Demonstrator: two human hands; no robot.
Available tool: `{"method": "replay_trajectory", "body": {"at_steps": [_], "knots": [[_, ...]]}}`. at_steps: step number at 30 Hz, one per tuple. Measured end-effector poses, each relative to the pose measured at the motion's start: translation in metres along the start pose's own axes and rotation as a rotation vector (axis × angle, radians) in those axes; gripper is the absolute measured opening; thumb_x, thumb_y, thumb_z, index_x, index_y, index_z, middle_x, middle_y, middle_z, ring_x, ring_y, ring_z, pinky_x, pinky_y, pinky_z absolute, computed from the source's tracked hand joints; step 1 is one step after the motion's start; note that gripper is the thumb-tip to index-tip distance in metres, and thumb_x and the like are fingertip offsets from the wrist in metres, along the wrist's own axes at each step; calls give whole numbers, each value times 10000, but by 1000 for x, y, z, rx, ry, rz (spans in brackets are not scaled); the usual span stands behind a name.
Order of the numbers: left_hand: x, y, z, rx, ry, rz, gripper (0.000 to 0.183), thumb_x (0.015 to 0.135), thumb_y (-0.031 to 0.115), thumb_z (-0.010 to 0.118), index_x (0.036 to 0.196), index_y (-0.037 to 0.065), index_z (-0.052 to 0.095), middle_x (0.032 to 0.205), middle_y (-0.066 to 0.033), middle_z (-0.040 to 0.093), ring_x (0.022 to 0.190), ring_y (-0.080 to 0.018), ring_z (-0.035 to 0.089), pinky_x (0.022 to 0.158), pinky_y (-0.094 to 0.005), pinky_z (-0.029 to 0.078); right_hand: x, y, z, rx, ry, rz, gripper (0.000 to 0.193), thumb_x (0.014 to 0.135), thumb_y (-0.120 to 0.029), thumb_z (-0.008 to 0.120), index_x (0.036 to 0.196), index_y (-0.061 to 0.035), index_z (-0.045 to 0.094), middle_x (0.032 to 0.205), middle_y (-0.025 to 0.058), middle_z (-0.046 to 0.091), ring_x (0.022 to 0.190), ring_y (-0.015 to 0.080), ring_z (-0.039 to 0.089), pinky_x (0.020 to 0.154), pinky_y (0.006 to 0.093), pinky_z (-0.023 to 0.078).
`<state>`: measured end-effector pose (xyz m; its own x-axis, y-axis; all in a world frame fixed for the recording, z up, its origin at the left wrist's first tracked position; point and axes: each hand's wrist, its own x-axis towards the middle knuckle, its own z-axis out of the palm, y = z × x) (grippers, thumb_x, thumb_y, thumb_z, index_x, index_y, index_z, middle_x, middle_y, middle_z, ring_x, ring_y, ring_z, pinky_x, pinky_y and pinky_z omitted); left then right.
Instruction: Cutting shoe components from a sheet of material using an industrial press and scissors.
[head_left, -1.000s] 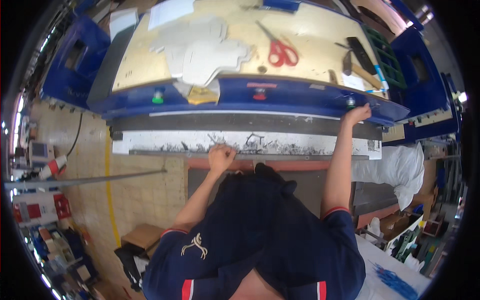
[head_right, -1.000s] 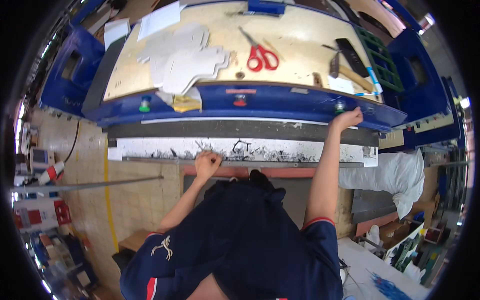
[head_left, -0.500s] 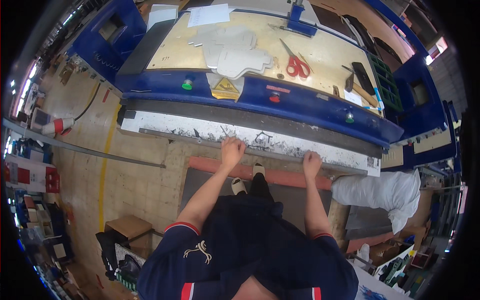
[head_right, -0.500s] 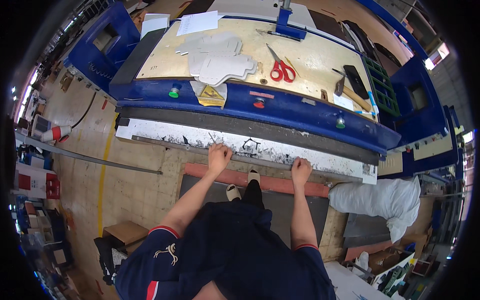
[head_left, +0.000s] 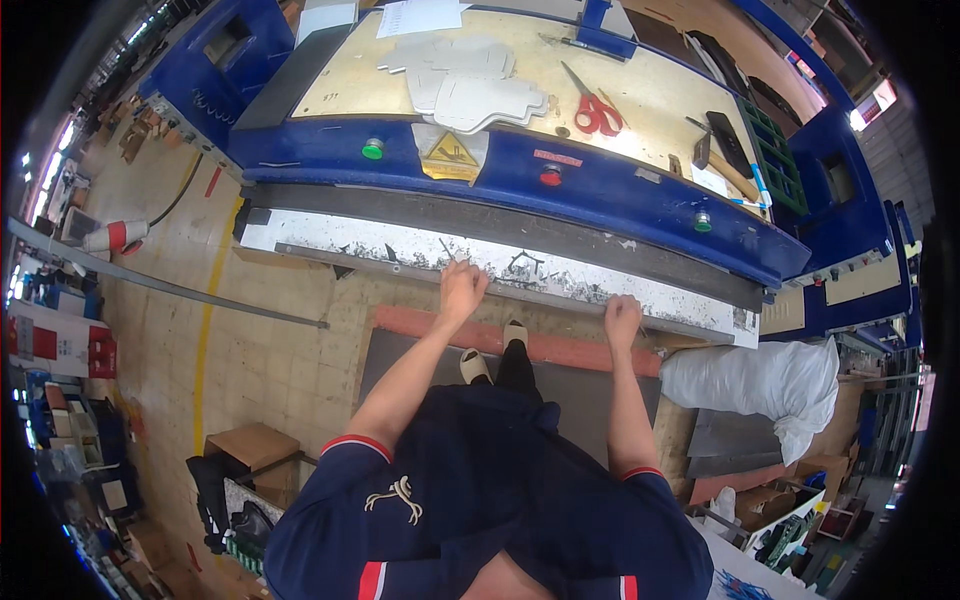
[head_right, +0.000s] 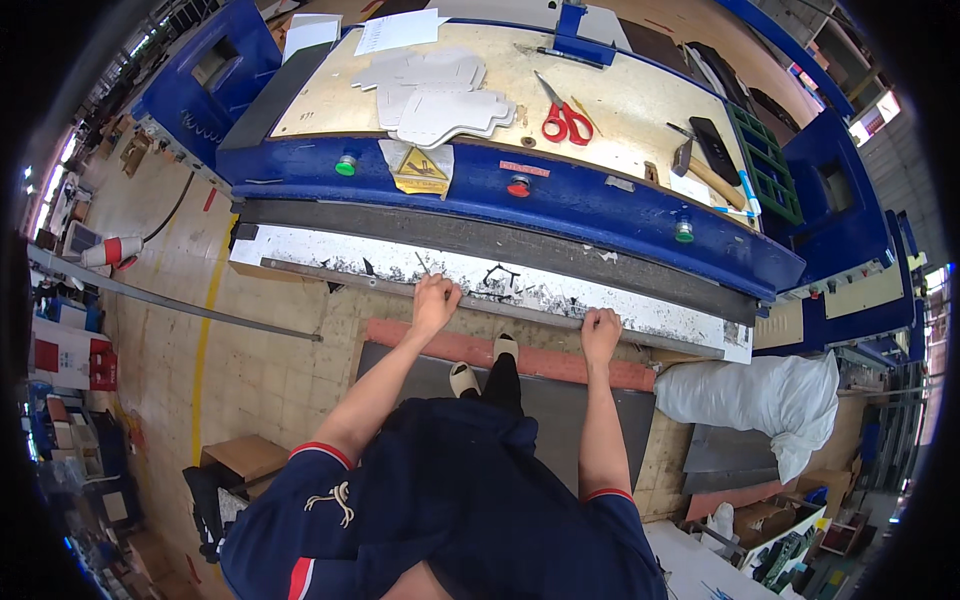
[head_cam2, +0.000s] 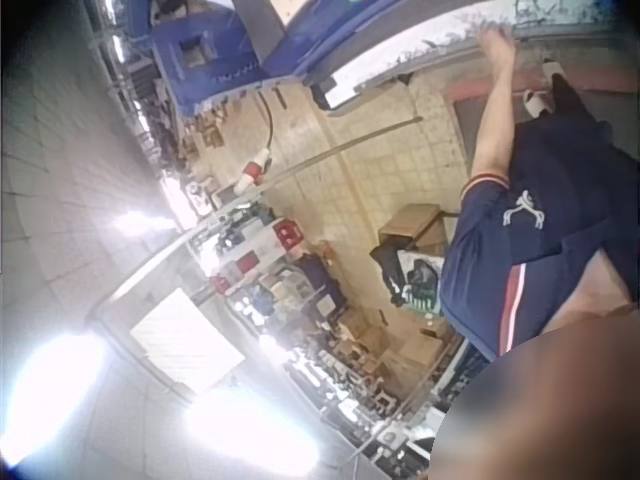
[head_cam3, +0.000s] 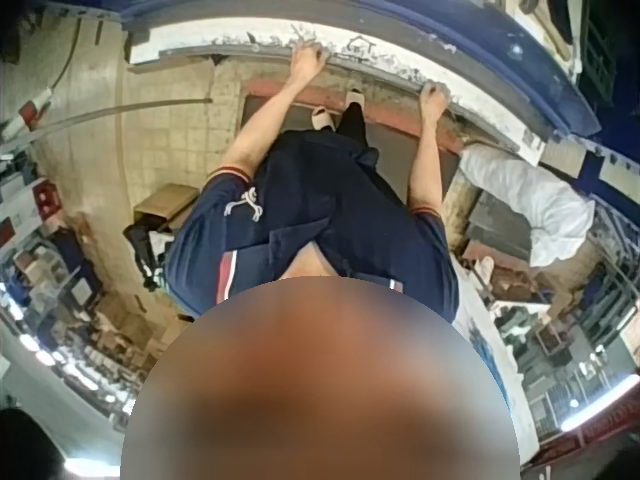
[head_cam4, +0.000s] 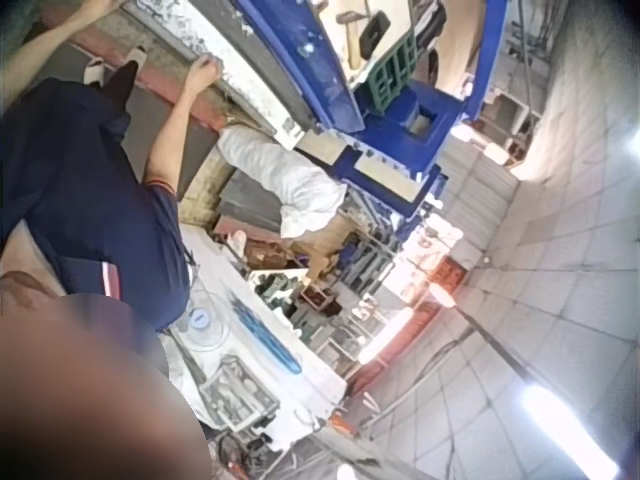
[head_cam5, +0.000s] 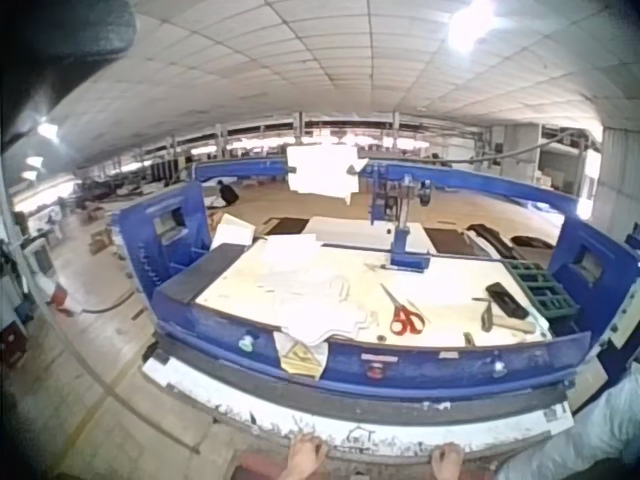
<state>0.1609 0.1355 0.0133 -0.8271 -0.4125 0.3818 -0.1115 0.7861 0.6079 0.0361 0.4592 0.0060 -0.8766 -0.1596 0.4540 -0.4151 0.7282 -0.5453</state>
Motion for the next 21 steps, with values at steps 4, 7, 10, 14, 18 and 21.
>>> {"method": "replay_trajectory", "body": {"at_steps": [4, 7, 10, 14, 18, 21], "knots": [[-9, 4, -7, -6, -23, -16, 238, 837, 197, 637, 665, 37, 599, 780, -130, 591, 858, -345, 541, 788, -465, 409, -16, 6, -3, 30, -41, 40, 274, 883, -141, 581, 658, -5, 502, 729, 145, 537, 752, 346, 514, 735, 455, 396], [-26, 5, -15, 13, -129, -69, 251, 841, 205, 638, 659, 37, 603, 782, -126, 596, 865, -337, 544, 786, -455, 415, -32, 7, -11, 13, -118, 93, 293, 889, -148, 581, 649, -4, 493, 711, 153, 528, 737, 353, 510, 711, 458, 392], [-31, 4, -24, 66, -334, -146, 247, 849, 221, 638, 686, 37, 646, 789, -123, 629, 839, -306, 594, 766, -410, 458, -42, 3, -22, 37, -208, 149, 320, 883, -146, 597, 623, 5, 487, 659, 164, 515, 661, 355, 510, 646, 451, 407], [-20, 3, -11, -596, -492, -780, 285, 916, 252, 585, 866, 7, 723, 902, -126, 725, 758, -203, 684, 705, -316, 522, -44, -12, -16, 195, -273, 505, 305, 889, -143, 609, 648, 22, 521, 666, 171, 532, 615, 330, 548, 588, 398, 436], [3, 22, 20, -1502, -406, -1388, 393, 969, 286, 534, 1219, -17, 543, 1213, -177, 623, 1084, -259, 625, 966, -356, 490, 9, -65, 2, 229, -325, 221, 195, 838, -114, 669, 715, -2, 568, 729, 131, 561, 729, 321, 559, 692, 392, 441], [1, 19, 48, -1613, -292, -1541, 395, 957, 309, 573, 1207, 7, 523, 1240, -164, 602, 1126, -258, 607, 968, -362, 492, 54, -99, 33, 193, -400, -60, 280, 781, -173, 728, 1000, -48, 608, 1030, 141, 571, 976, 344, 541, 856, 426, 438]]}}
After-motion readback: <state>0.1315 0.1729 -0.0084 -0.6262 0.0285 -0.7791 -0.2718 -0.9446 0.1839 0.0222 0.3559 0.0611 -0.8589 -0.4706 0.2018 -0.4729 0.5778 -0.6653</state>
